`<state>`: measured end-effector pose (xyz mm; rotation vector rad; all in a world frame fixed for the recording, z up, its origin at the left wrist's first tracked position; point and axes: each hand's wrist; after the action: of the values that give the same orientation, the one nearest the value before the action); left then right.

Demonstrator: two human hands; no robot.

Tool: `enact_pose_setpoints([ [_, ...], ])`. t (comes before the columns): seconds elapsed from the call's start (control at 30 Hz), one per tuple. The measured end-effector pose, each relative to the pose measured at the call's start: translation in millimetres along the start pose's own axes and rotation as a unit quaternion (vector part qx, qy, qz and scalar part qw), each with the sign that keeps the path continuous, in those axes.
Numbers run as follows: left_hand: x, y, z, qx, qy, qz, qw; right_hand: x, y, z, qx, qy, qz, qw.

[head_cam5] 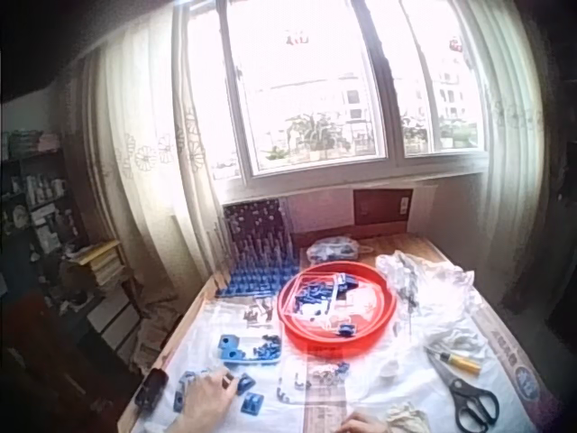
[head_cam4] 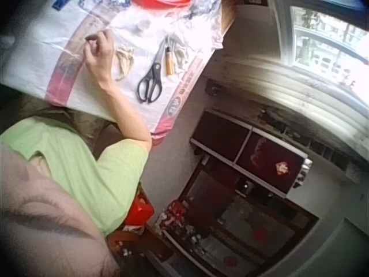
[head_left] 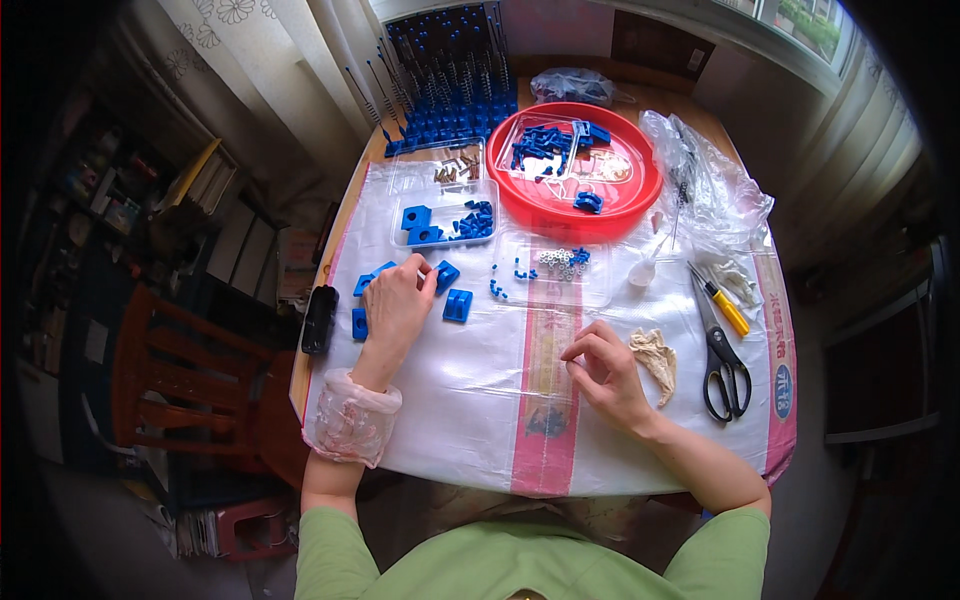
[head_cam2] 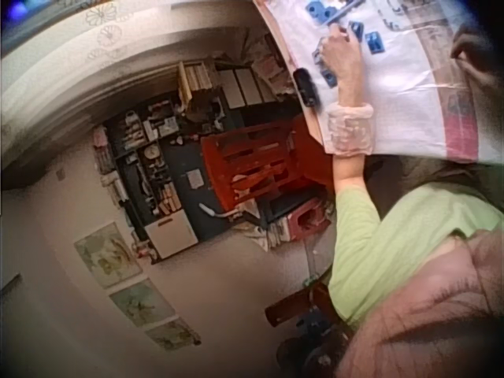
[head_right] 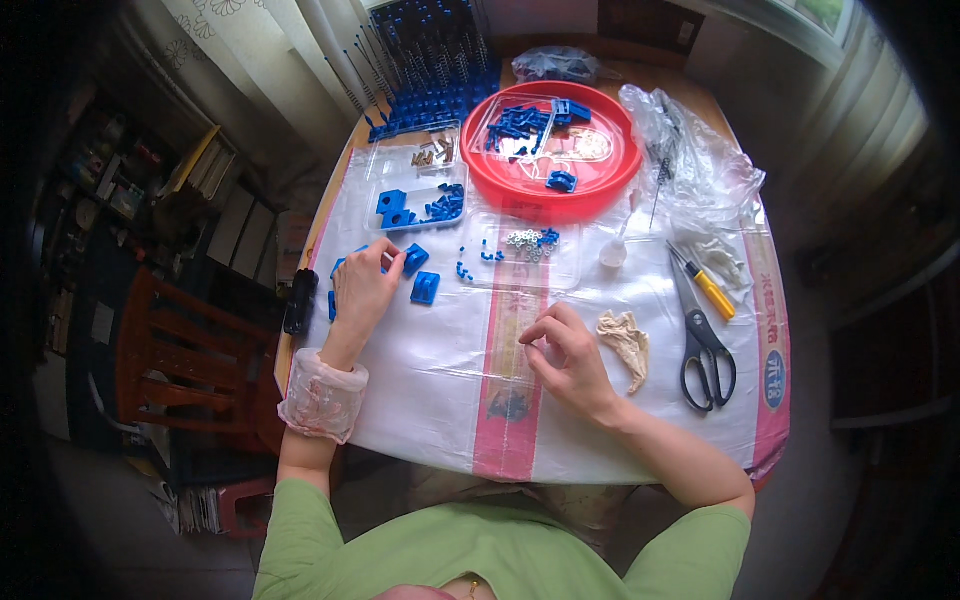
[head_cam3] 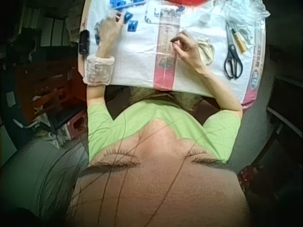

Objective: Assembling small blue plastic housings with internal components using a screwdriver.

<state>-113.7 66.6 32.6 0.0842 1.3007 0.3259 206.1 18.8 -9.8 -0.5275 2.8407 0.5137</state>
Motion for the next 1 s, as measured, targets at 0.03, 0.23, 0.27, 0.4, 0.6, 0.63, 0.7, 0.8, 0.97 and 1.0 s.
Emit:
enact_pose_setpoints([
  [0.03,0,0,0,0.029,-0.002,0.019,0.999,0,0,0,0.004,0.001,-0.001,1.0],
  [0.23,-2,-3,-4,0.124,-0.004,0.023,0.992,-1,0,0,-0.001,-0.003,-0.003,1.0],
  [0.27,-2,-4,-4,0.12,0.007,0.009,0.993,-1,0,-1,0.003,-0.004,-0.005,1.0],
  [0.4,0,-4,0,0.097,0.012,-0.022,0.995,-1,0,-1,0.002,-0.008,-0.008,1.0],
  [0.6,-19,2,-20,0.096,0.002,0.041,0.995,-2,0,-4,0.017,-0.011,-0.015,1.0],
  [0.63,-26,3,-28,0.12,0.011,0.025,0.992,-2,0,-3,0.019,-0.009,-0.015,1.0],
  [0.7,-40,5,-42,0.166,0.032,-0.006,0.986,-3,0,-4,0.018,-0.014,-0.017,1.0],
  [0.8,-53,-6,-39,0.164,0.017,-0.079,0.983,-3,0,-5,0.009,-0.014,-0.017,1.0],
  [0.97,-44,-15,-38,0.168,0.049,-0.075,0.982,-2,0,-6,0.015,-0.008,-0.019,1.0],
  [1.0,-40,-14,-40,0.169,0.052,-0.071,0.982,-2,0,-4,0.018,-0.007,-0.021,1.0],
])
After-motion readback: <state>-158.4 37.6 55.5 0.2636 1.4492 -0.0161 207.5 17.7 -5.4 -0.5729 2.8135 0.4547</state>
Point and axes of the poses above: each hand's wrist, its own y-axis towards the middle knuckle, its own x-axis out of the palm, z = x × y, and after that the axes turned 2 degrees about y, right-handed
